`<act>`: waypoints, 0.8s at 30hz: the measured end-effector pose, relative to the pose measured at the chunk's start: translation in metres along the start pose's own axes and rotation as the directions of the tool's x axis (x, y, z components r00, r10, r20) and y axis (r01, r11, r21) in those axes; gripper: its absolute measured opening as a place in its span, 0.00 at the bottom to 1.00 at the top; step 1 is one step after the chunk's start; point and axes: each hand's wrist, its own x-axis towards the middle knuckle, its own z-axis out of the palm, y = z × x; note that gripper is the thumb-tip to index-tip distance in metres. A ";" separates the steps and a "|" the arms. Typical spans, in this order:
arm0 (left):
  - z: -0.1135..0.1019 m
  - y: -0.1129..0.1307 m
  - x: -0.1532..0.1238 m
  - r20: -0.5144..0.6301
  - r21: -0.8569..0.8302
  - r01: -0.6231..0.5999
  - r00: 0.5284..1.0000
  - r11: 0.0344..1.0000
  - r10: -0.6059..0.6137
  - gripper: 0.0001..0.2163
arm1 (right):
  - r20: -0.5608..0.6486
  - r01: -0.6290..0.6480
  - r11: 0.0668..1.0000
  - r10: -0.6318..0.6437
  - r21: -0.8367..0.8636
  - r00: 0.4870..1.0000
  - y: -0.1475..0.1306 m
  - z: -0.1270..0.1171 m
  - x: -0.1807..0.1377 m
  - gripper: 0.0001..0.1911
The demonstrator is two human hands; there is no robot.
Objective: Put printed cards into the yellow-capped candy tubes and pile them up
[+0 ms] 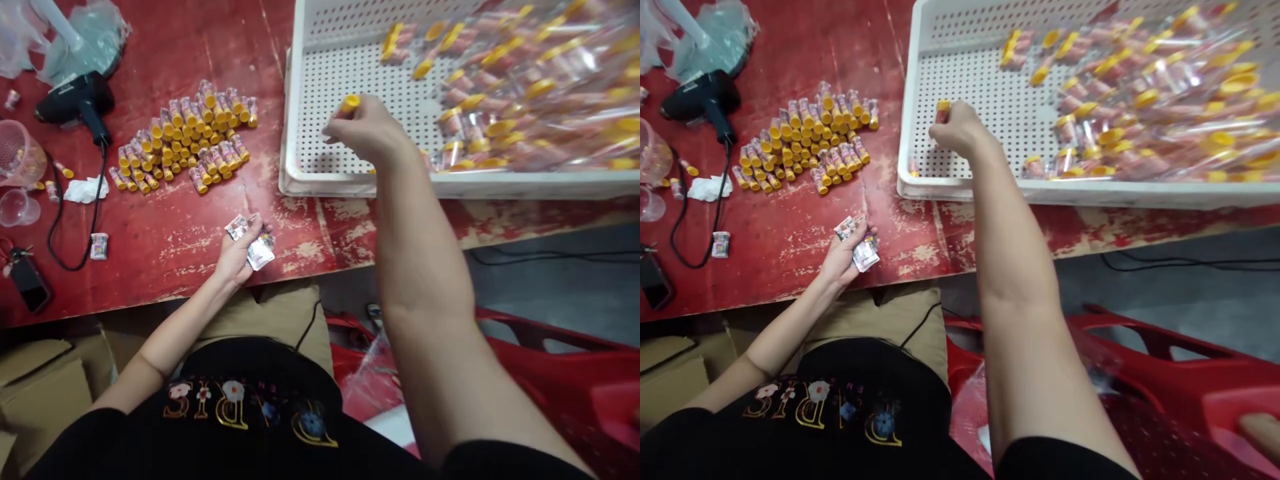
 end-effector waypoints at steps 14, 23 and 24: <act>0.032 -0.074 -0.023 0.233 0.279 -0.005 0.970 0.960 -0.062 0.16 | -0.180 -0.169 0.877 0.274 0.451 0.945 -0.027 0.005 -0.280 0.20; 0.086 -0.117 -0.057 0.223 0.351 0.043 0.966 0.935 -0.128 0.16 | -0.496 -0.002 0.834 0.330 0.551 0.803 -0.028 -0.054 -0.305 0.25; 0.089 -0.120 -0.061 0.220 0.348 0.073 0.963 0.935 -0.157 0.16 | -0.491 0.011 0.821 0.330 0.571 0.807 -0.026 -0.061 -0.315 0.25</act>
